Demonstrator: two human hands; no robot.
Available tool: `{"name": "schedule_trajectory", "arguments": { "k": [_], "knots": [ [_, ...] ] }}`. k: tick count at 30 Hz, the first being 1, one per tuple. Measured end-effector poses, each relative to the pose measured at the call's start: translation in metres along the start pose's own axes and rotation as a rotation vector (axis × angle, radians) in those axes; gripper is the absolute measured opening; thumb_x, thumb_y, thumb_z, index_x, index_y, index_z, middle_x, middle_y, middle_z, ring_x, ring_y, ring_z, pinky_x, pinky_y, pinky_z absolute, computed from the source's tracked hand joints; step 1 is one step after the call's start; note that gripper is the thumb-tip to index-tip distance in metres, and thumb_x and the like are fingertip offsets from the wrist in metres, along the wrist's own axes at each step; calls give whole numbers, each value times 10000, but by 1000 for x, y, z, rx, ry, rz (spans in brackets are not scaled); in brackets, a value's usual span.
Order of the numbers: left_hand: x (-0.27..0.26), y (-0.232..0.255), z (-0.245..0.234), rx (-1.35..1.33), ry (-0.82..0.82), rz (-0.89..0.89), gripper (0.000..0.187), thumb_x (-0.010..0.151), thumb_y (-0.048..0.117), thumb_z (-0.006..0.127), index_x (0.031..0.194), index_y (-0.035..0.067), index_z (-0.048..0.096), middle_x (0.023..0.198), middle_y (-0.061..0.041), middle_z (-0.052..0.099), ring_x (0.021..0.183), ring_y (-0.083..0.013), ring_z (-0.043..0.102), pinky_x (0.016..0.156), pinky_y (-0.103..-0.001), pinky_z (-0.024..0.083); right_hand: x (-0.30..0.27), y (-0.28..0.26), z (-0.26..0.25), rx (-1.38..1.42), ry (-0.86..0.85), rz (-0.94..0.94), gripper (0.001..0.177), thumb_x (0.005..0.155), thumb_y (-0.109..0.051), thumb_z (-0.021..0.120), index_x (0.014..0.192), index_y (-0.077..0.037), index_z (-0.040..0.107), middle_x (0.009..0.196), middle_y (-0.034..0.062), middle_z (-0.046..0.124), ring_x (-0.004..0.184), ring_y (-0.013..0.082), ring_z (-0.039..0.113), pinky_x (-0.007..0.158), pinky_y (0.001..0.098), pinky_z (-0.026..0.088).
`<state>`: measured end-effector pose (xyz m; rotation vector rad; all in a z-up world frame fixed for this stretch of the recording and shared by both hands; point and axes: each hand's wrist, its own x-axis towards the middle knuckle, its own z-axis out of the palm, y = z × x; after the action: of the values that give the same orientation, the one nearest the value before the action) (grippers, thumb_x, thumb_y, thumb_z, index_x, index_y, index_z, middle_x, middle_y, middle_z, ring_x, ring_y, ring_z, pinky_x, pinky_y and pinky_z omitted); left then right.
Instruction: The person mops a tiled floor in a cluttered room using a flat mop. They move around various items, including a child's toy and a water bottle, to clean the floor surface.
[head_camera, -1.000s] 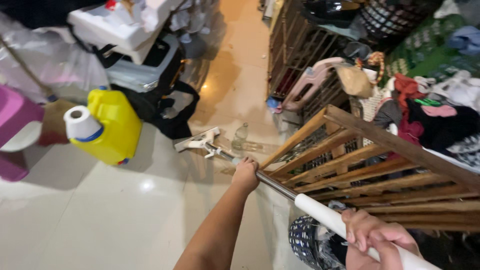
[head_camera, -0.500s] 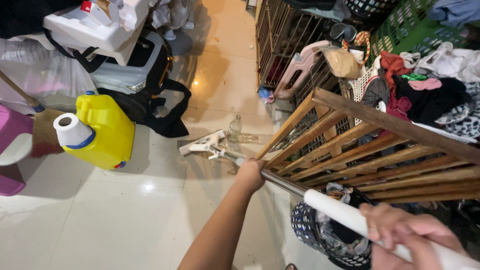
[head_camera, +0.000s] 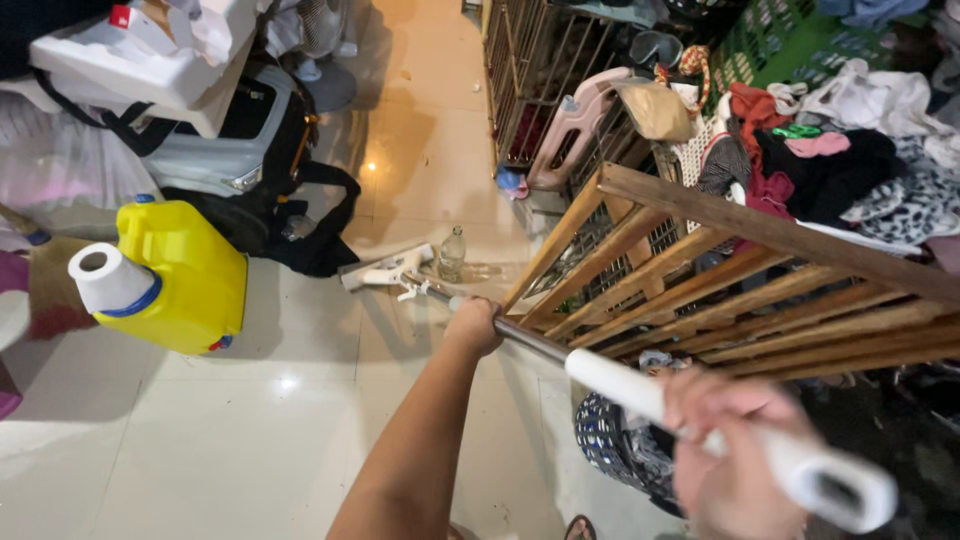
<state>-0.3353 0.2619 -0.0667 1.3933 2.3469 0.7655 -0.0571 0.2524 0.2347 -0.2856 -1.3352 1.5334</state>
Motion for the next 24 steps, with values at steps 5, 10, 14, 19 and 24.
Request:
{"name": "schedule_trajectory", "arguments": {
  "k": [5, 10, 14, 19, 24],
  "knots": [
    [-8, 28, -15, 9, -234, -40, 253, 838, 321, 656, 960, 126, 762, 967, -216, 718, 994, -413, 689, 903, -485, 557, 18, -46, -8, 93, 80, 114, 129, 990, 62, 487, 870, 18, 488, 693, 146, 499, 736, 261, 492, 1050, 608, 477],
    [1, 9, -4, 153, -174, 21, 213, 771, 266, 710, 880, 98, 784, 973, -207, 733, 1011, -402, 681, 938, -471, 539, 5, -6, -9, 144, 68, 27, 92, 965, 56, 468, 957, -2, 539, 692, 157, 507, 726, 265, 499, 967, 577, 472],
    [13, -4, 10, -8, -125, -49, 213, 749, 283, 714, 895, 147, 787, 979, -192, 727, 1004, -412, 665, 914, -489, 533, -7, 10, -8, 77, 75, -9, 97, 953, 87, 505, 918, 9, 549, 717, 127, 486, 714, 246, 476, 898, 542, 460],
    [-8, -2, 24, 45, -171, 79, 153, 757, 239, 712, 840, 117, 750, 911, -195, 730, 986, -434, 627, 953, -483, 484, -8, -18, -31, 99, -21, 57, 95, 1023, 60, 525, 944, 17, 555, 651, 147, 515, 665, 246, 476, 918, 524, 455],
    [5, -4, 41, -8, 19, 97, 203, 698, 240, 753, 812, 77, 717, 876, -198, 710, 964, -423, 637, 976, -485, 467, -8, 2, -51, 84, -3, 25, 137, 1018, 42, 492, 905, 5, 560, 632, 119, 497, 668, 256, 487, 949, 556, 484]
  ]
}}
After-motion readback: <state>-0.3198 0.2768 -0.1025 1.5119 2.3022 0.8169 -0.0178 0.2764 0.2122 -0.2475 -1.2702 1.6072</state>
